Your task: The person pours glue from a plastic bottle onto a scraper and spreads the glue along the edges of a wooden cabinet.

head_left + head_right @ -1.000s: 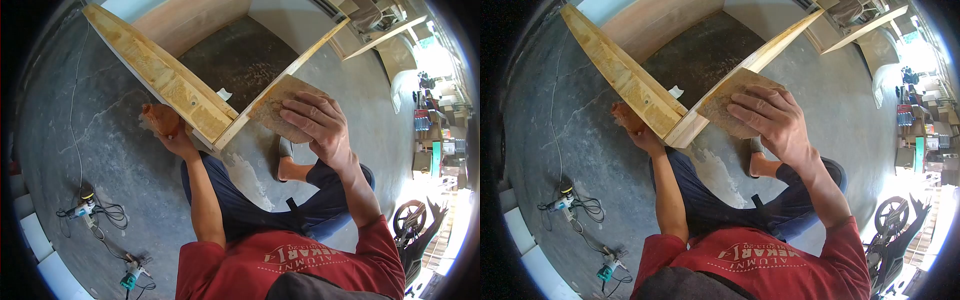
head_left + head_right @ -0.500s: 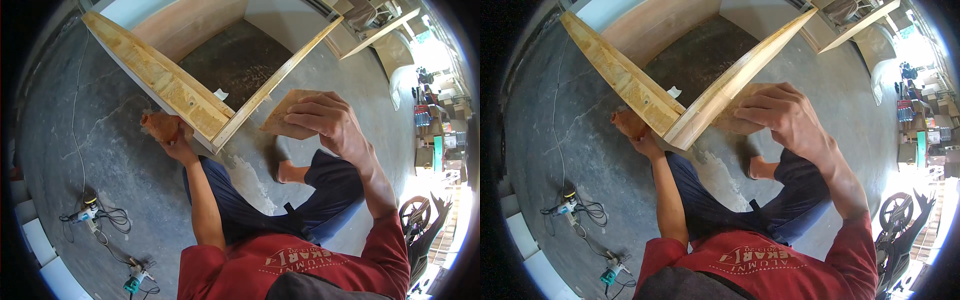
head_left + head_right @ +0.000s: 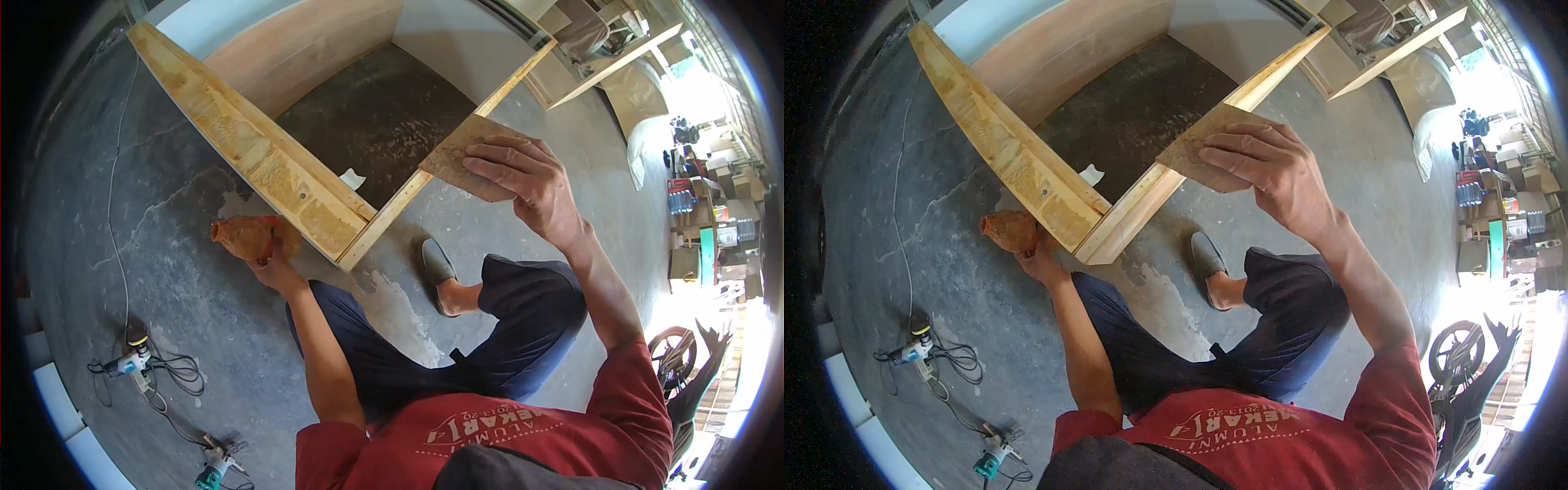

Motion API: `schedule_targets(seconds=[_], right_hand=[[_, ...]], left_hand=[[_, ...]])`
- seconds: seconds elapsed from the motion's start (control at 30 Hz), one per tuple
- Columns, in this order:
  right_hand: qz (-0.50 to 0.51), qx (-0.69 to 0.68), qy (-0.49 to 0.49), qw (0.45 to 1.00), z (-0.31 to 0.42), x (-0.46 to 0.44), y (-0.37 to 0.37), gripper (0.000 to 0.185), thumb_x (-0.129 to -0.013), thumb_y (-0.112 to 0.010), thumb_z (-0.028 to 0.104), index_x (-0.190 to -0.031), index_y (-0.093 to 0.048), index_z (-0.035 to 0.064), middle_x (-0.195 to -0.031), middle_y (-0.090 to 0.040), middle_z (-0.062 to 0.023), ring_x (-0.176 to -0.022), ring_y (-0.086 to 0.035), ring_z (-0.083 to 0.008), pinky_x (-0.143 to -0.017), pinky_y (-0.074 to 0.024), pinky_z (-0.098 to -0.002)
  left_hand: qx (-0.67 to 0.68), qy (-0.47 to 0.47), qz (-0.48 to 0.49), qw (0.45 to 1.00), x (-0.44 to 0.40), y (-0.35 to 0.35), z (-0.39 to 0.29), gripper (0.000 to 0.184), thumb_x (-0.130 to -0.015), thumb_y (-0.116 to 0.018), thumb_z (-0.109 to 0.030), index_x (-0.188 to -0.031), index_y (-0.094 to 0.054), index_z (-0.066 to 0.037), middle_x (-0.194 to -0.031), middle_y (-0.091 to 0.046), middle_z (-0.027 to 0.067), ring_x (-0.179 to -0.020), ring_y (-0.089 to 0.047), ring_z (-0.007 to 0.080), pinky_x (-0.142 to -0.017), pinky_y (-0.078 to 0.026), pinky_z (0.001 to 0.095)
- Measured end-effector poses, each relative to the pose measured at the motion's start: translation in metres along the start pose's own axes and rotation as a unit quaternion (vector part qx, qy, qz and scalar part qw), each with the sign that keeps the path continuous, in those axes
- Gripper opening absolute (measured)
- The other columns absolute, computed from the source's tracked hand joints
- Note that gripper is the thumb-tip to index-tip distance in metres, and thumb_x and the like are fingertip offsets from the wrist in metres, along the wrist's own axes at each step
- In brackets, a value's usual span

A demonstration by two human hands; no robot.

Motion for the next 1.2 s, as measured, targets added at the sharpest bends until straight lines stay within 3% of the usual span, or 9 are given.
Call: schedule_targets(seconds=[0.13, 0.2, 0.4, 0.6, 0.73, 0.83, 0.9, 1.1, 1.2], right_hand=[[-0.006, -0.008, -0.01, 1.0, -0.001, 0.008, 0.003, 0.057, -0.071, -0.07, -0.011, -0.123, -0.079, 0.0124, -0.128, -0.077, -0.0043, -0.123, -0.07, -0.0271, -0.105, -0.055, -0.0433], [0.064, -0.008, -0.003, 0.998, -0.006, 0.012, 0.01, 0.058, -0.071, -0.071, -0.01, -0.123, -0.079, 0.0128, -0.128, -0.077, -0.0045, -0.121, -0.071, -0.0272, -0.106, -0.0552, -0.044], [-0.029, 0.028, -0.027, 0.999, -0.039, 0.016, 0.013, 0.062, -0.075, -0.069, -0.013, -0.128, -0.078, 0.0173, -0.13, -0.076, -0.0032, -0.123, -0.07, -0.0254, -0.107, -0.0558, -0.0432], [-0.043, 0.01, -0.011, 0.999, -0.058, 0.015, -0.007, 0.064, -0.076, -0.069, -0.014, -0.13, -0.077, 0.0192, -0.132, -0.076, -0.0015, -0.125, -0.07, -0.0258, -0.109, -0.0552, -0.0426], [-0.037, -0.001, -0.016, 0.999, -0.054, 0.018, -0.003, 0.063, -0.075, -0.069, -0.015, -0.129, -0.078, 0.0174, -0.131, -0.076, -0.0026, -0.125, -0.07, -0.0261, -0.109, -0.0551, -0.0434], [0.002, 0.006, -0.015, 1.0, -0.05, 0.024, 0.007, 0.062, -0.073, -0.068, -0.015, -0.127, -0.078, 0.015, -0.131, -0.076, -0.0039, -0.124, -0.07, -0.0265, -0.108, -0.0551, -0.0441], [0.048, -0.014, -0.009, 0.999, -0.046, 0.03, 0.004, 0.064, -0.066, -0.065, -0.012, -0.125, -0.078, 0.0101, -0.13, -0.075, -0.0068, -0.128, -0.067, -0.0323, -0.107, -0.0532, -0.0465], [-0.001, 0.004, 0.024, 1.0, -0.01, -0.001, 0.007, 0.057, -0.071, -0.071, -0.01, -0.123, -0.079, 0.0125, -0.128, -0.077, -0.005, -0.121, -0.071, -0.026, -0.099, -0.0559, -0.0442], [0.008, 0.013, 0.025, 1.0, -0.007, -0.002, 0.001, 0.058, -0.069, -0.072, -0.008, -0.123, -0.079, 0.0122, -0.128, -0.076, -0.0045, -0.118, -0.071, -0.0275, -0.098, -0.0562, -0.0432]], left_hand=[[0.009, -0.029, 0.014, 0.999, -0.001, -0.007, 0.004, 0.062, -0.088, -0.086, -0.005, -0.143, -0.057, 0.001, -0.139, -0.065, 0.0125, -0.122, -0.067, 0.023, -0.103, -0.056, 0.0376], [0.014, -0.012, 0.044, 0.999, 0.0, -0.015, 0.005, 0.069, -0.09, -0.08, 0.0, -0.151, -0.047, 0.002, -0.145, -0.061, 0.0161, -0.126, -0.065, 0.0285, -0.108, -0.056, 0.0417], [0.03, -0.031, 0.045, 0.998, -0.005, -0.008, 0.021, 0.064, -0.092, -0.08, 0.0, -0.148, -0.049, 0.003, -0.141, -0.063, 0.0146, -0.121, -0.068, 0.0265, -0.104, -0.058, 0.0408], [0.005, -0.04, 0.048, 0.998, -0.004, -0.009, 0.021, 0.062, -0.093, -0.076, 0.001, -0.149, -0.049, 0.001, -0.14, -0.064, 0.0153, -0.119, -0.069, 0.029, -0.102, -0.059, 0.0423], [0.03, -0.013, 0.036, 0.999, -0.005, -0.005, 0.021, 0.063, -0.094, -0.076, 0.0, -0.15, -0.048, 0.001, -0.139, -0.064, 0.0156, -0.119, -0.069, 0.0299, -0.102, -0.059, 0.0436], [0.076, -0.002, 0.026, 0.997, -0.006, 0.001, 0.025, 0.068, -0.087, -0.086, -0.002, -0.146, -0.053, 0.002, -0.139, -0.065, 0.0146, -0.121, -0.067, 0.0249, -0.103, -0.057, 0.0386], [0.042, -0.033, 0.03, 0.998, -0.013, 0.005, 0.028, 0.07, -0.086, -0.086, -0.002, -0.148, -0.053, 0.002, -0.139, -0.065, 0.0145, -0.121, -0.067, 0.0253, -0.104, -0.057, 0.0388], [0.015, -0.012, 0.012, 1.0, -0.004, 0.0, 0.018, 0.069, -0.086, -0.086, -0.004, -0.147, -0.054, 0.002, -0.141, -0.065, 0.0133, -0.122, -0.067, 0.0244, -0.104, -0.056, 0.0389], [0.028, -0.016, 0.014, 0.999, -0.007, 0.0, 0.023, 0.068, -0.086, -0.087, -0.005, -0.145, -0.055, 0.002, -0.141, -0.065, 0.013, -0.123, -0.067, 0.0234, -0.104, -0.056, 0.0384]])
Point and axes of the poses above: each hand's wrist, its own x-axis away from the middle knuckle, its own y-axis out of the back of the hand, z = x × y, the point moved 9 cm from there along -x, towards the middle knuckle
